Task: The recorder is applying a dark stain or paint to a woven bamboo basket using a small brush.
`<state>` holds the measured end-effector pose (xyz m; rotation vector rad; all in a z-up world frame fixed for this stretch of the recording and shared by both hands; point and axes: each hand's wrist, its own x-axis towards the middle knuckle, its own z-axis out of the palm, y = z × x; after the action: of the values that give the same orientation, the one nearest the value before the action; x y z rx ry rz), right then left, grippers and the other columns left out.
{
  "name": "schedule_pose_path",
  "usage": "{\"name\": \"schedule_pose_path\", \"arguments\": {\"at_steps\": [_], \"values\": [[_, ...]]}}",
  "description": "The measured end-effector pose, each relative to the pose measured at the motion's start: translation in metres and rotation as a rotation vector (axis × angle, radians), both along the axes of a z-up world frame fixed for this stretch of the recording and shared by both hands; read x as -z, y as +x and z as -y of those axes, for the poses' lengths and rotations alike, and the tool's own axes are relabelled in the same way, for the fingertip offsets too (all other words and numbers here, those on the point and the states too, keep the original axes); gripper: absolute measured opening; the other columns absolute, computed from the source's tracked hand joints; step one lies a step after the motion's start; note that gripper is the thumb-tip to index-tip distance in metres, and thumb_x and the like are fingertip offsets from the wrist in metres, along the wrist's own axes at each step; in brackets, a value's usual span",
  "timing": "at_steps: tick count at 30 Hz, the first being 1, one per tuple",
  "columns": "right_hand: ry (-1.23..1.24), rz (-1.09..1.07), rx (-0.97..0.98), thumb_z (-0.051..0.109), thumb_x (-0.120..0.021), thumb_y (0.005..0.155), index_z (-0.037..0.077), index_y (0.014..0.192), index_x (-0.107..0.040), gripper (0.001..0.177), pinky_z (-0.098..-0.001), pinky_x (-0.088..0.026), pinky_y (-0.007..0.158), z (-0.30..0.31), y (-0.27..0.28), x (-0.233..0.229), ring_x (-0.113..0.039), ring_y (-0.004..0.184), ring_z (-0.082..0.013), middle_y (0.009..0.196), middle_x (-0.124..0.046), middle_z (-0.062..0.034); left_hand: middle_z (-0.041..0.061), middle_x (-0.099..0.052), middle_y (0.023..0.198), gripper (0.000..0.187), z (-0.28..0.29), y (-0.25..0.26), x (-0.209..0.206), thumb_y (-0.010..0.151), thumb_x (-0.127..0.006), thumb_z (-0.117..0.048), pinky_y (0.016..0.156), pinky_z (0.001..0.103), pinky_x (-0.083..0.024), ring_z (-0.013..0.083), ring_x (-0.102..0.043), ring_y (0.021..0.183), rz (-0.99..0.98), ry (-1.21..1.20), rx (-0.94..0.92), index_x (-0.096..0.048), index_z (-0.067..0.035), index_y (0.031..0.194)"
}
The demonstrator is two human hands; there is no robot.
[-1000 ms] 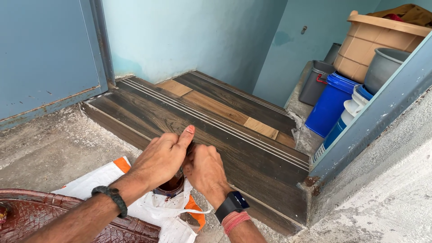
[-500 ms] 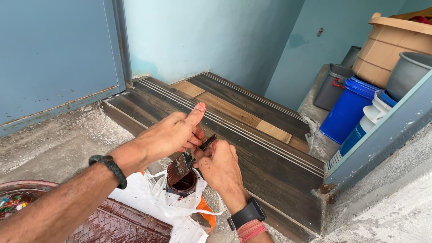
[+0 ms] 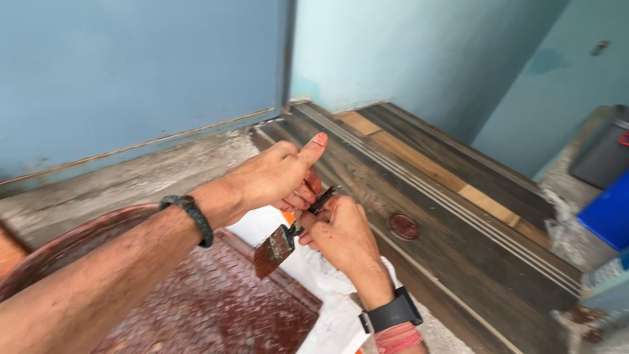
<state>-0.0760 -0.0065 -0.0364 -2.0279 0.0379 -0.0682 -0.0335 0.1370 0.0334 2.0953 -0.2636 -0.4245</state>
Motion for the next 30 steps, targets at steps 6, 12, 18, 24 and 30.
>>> {"name": "schedule_pose_path", "arguments": {"at_steps": [6,12,18,24,30], "values": [[-0.058,-0.016,-0.17,0.017,-0.073,0.086,-0.01,0.087,-0.07,0.027,-0.0286,-0.062,0.056,-0.04,-0.001,0.006,-0.08,0.065,-0.0178,0.072,-0.078,-0.014,0.016,-0.078,0.091,0.085,-0.05,-0.027,0.007,0.096,-0.027,-0.068,0.073,0.037,-0.064,0.0228,-0.077,0.083,-0.001,-0.01,-0.122,-0.074,0.002,0.097],[-0.076,-0.063,-0.336,0.015,-0.073,0.086,-0.01,0.09,-0.069,0.025,-0.0291,-0.064,0.056,-0.069,-0.014,0.02,-0.08,0.066,-0.0191,0.076,-0.078,-0.0143,0.014,-0.075,0.085,0.083,-0.087,-0.066,0.034,0.096,-0.029,-0.067,0.071,0.036,-0.062,0.0184,-0.072,0.078,-0.001,-0.073,-0.179,-0.076,0.002,0.095],[-0.09,-0.145,-0.5,0.018,-0.073,0.087,-0.006,0.091,-0.068,0.026,-0.0299,-0.061,0.055,-0.08,-0.023,0.039,-0.078,0.066,-0.0187,0.079,-0.076,-0.0126,0.011,-0.075,0.086,0.082,-0.104,-0.094,0.058,0.099,-0.029,-0.066,0.076,0.035,-0.062,0.018,-0.073,0.08,-0.046,-0.141,-0.245,-0.073,0.003,0.103],[-0.388,-0.123,-0.523,0.014,-0.068,0.087,-0.004,0.087,-0.072,0.019,-0.0337,-0.061,0.058,-0.084,-0.037,0.044,-0.079,0.064,-0.018,0.073,-0.08,-0.0155,0.012,-0.07,0.082,0.082,-0.098,-0.107,0.089,0.097,-0.033,-0.067,0.074,0.039,-0.06,0.0191,-0.066,0.073,-0.131,-0.22,-0.273,-0.074,0.004,0.099],[-0.693,0.084,-0.465,0.012,-0.075,0.077,-0.003,0.082,-0.076,0.016,-0.0475,-0.057,0.072,-0.085,-0.05,0.042,-0.075,0.074,-0.0368,0.077,-0.075,-0.025,0.015,-0.068,0.089,0.084,-0.095,-0.13,0.092,0.098,-0.032,-0.07,0.08,0.042,-0.055,0.0204,-0.067,0.084,-0.093,-0.108,-0.344,-0.071,0.004,0.104]]}}
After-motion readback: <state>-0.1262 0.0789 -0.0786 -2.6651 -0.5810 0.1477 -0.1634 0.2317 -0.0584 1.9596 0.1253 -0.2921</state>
